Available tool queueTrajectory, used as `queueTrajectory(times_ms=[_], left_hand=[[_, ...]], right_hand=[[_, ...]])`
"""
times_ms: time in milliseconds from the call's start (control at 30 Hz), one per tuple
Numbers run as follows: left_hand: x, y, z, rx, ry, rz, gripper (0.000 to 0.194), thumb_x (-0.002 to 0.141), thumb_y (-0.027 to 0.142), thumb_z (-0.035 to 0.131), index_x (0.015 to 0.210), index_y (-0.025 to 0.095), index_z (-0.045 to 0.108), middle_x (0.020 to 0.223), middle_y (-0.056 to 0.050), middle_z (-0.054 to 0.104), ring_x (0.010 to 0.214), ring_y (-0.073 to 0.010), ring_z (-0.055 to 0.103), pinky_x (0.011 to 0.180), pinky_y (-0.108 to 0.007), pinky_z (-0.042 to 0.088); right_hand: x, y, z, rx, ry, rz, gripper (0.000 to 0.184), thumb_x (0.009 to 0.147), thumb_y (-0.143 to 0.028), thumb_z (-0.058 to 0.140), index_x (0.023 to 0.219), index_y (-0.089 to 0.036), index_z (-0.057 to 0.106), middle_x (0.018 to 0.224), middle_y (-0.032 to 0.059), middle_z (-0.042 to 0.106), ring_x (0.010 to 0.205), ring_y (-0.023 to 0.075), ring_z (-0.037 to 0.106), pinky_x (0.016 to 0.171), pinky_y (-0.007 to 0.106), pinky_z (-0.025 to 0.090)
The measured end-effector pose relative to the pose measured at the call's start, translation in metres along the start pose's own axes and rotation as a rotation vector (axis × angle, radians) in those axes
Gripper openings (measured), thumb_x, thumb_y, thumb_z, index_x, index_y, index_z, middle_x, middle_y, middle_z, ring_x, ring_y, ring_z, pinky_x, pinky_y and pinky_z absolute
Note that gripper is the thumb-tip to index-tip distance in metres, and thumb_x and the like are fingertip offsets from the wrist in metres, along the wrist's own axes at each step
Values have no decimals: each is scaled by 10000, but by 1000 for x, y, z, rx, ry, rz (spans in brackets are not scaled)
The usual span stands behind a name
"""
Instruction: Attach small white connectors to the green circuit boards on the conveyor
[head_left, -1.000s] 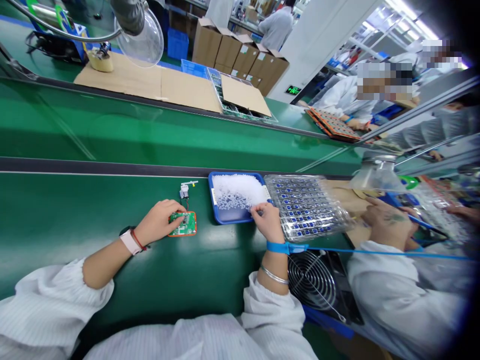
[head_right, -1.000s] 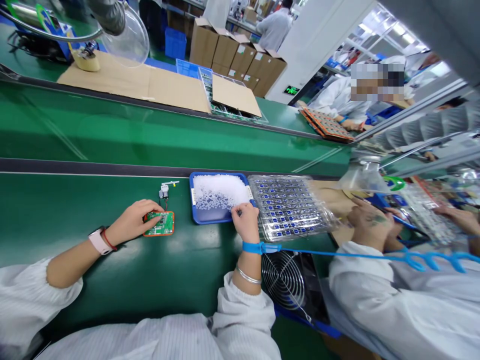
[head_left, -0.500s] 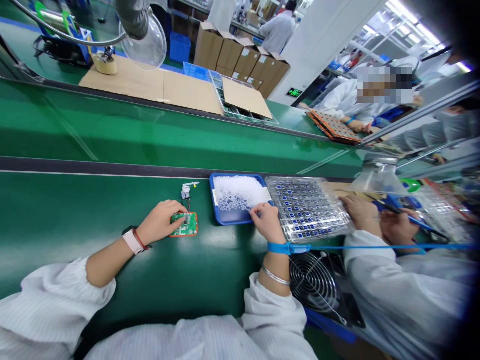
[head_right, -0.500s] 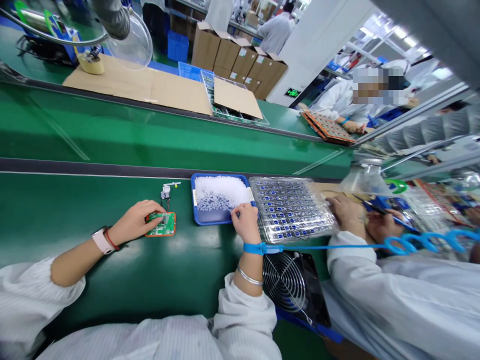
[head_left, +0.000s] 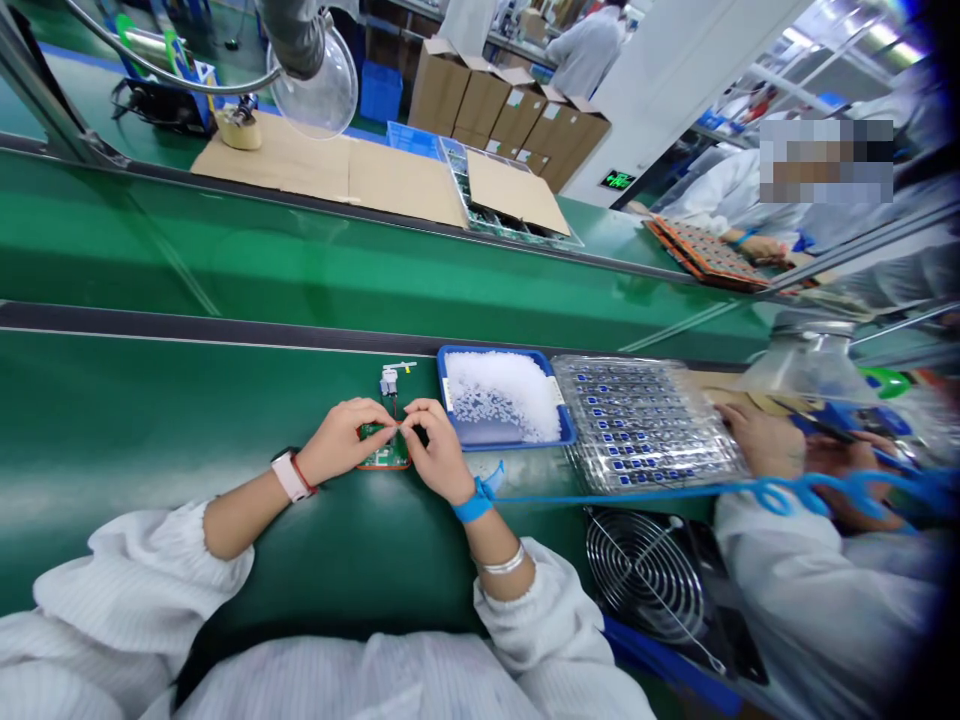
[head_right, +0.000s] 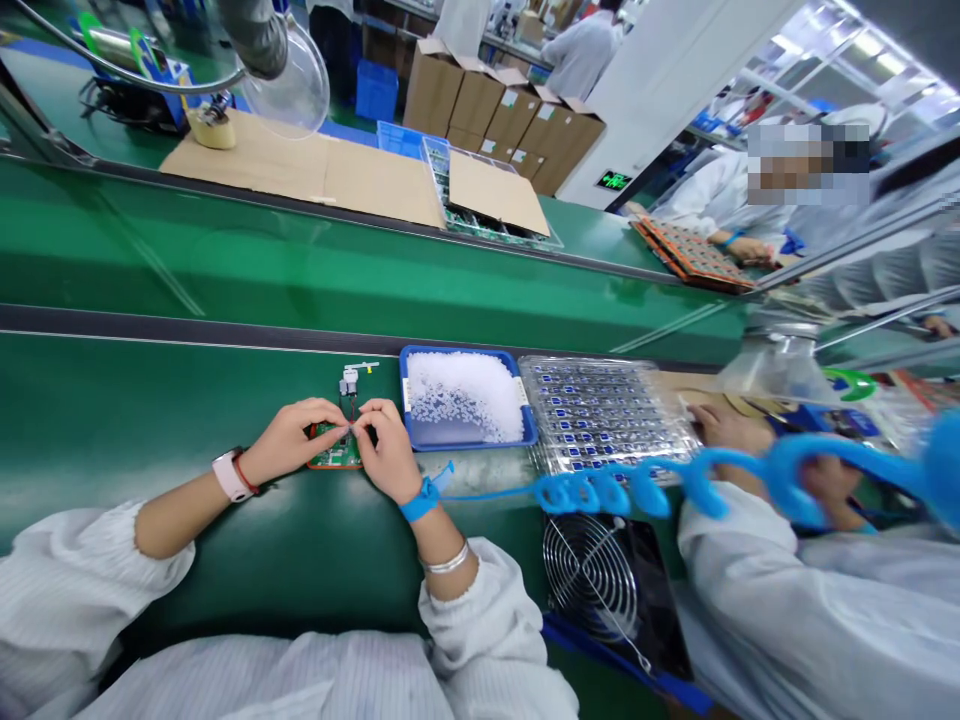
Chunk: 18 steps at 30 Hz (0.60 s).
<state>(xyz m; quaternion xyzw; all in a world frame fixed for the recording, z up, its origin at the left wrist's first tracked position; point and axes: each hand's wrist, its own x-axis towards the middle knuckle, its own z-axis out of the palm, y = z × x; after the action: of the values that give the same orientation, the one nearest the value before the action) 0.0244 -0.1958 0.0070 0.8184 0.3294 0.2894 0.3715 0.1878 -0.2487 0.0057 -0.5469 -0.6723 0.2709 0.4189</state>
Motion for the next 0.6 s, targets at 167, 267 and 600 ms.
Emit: queueTrajectory(times_ms=[167,267,600], left_hand=[[0,0,0,4,-26,-35,163,859,263,536,804,186,670,858,-35,685,834,-173,600,767,-320,448],[-1,-3,1,-3,-24,-29,149,849,263,549,813,186,671,859,-34,683,835,-173,599,778,-323,450],[1,-4,1,70,-35,-60,131,801,178,581,707,178,672,825,-24,667,803,-166,595,762,-314,447]], right_hand=[[-3,6,3,42,-5,35,105,853,-202,467,772,-207,534,947,63,513,958,182,522,871,355,426],[-3,7,3,40,-6,38,103,850,-201,469,774,-208,537,947,62,517,965,185,518,875,361,425],[-2,13,7,-9,-79,57,111,814,-149,470,723,-196,514,932,69,519,958,186,508,854,364,423]])
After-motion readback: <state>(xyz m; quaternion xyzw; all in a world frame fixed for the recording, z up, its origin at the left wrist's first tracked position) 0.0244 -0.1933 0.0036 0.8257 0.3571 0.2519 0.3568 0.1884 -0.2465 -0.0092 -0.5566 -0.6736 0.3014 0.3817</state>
